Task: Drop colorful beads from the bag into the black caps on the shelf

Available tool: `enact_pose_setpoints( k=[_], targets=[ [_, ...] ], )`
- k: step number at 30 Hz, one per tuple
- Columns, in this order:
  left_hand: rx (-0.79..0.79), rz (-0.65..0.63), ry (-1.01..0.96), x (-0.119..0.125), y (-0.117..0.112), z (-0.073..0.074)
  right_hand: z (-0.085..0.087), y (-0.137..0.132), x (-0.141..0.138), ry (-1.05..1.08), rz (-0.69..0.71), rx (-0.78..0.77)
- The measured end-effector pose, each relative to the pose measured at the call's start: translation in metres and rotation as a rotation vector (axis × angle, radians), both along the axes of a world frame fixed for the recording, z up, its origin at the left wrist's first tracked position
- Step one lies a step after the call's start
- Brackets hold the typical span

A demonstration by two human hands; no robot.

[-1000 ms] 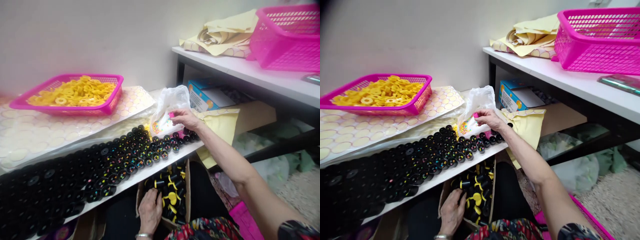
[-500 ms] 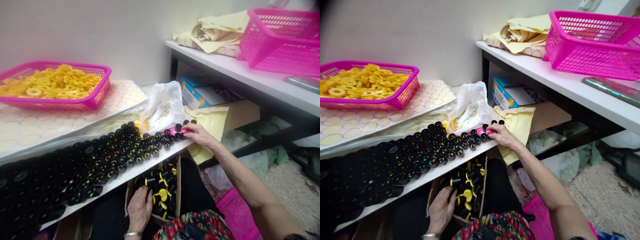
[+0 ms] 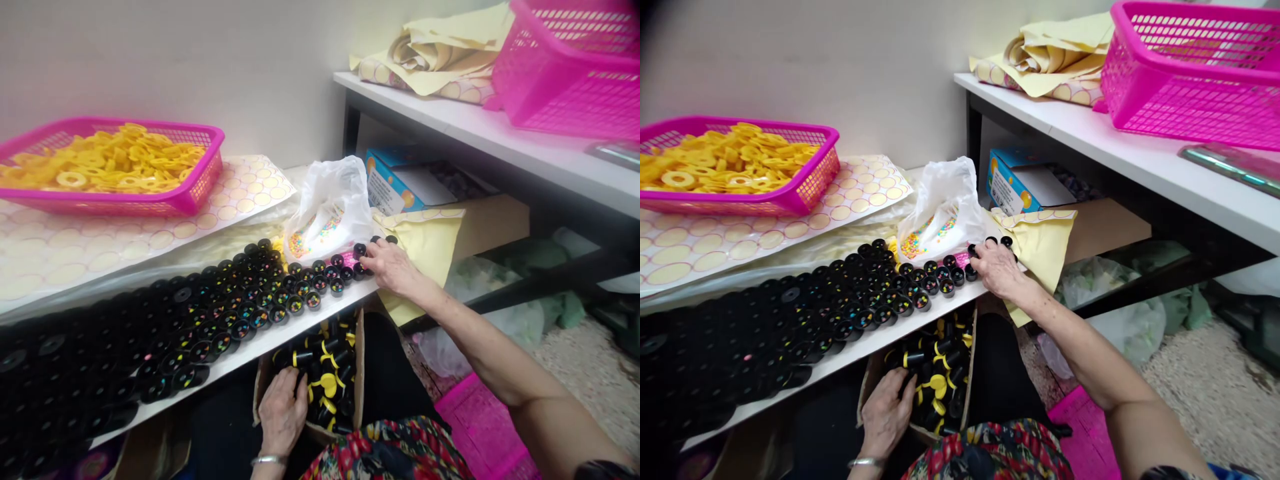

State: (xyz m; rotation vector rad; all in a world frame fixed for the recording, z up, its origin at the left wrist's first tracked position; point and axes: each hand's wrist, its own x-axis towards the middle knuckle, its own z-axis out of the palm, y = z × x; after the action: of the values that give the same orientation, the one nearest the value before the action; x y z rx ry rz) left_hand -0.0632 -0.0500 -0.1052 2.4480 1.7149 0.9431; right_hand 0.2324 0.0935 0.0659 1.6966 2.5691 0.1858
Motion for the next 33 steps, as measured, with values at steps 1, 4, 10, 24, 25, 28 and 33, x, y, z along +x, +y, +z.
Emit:
enact_pose_setpoints(
  k=[1, 4, 10, 24, 25, 28, 33],
  targets=[
    [0.000, 0.001, -0.004, 0.000, 0.000, 0.000, 0.000, 0.001, -0.001, -0.019, 0.007, -0.004],
    [-0.005, 0.000, -0.020, 0.000, 0.000, -0.001, 0.001, 0.002, 0.000, -0.046, 0.014, -0.005],
    [-0.009, 0.009, -0.033, 0.000, -0.002, -0.001, 0.004, 0.004, 0.009, 0.193, 0.026, 0.021],
    [-0.010, 0.018, -0.062, 0.000, -0.001, 0.007, -0.003, 0.131, -0.115, 0.145, 0.231, -0.116],
    [-0.028, 0.020, -0.065, 0.000, -0.002, 0.008, -0.005, 0.133, -0.121, 0.108, 0.276, -0.138],
    [-0.060, 0.026, -0.075, 0.001, -0.002, 0.008, -0.011, 0.136, -0.131, 0.064, 0.362, -0.204],
    [-0.061, 0.030, -0.083, 0.001, -0.002, 0.007, -0.017, 0.137, -0.125, 0.329, 0.328, -0.378]
  ],
)
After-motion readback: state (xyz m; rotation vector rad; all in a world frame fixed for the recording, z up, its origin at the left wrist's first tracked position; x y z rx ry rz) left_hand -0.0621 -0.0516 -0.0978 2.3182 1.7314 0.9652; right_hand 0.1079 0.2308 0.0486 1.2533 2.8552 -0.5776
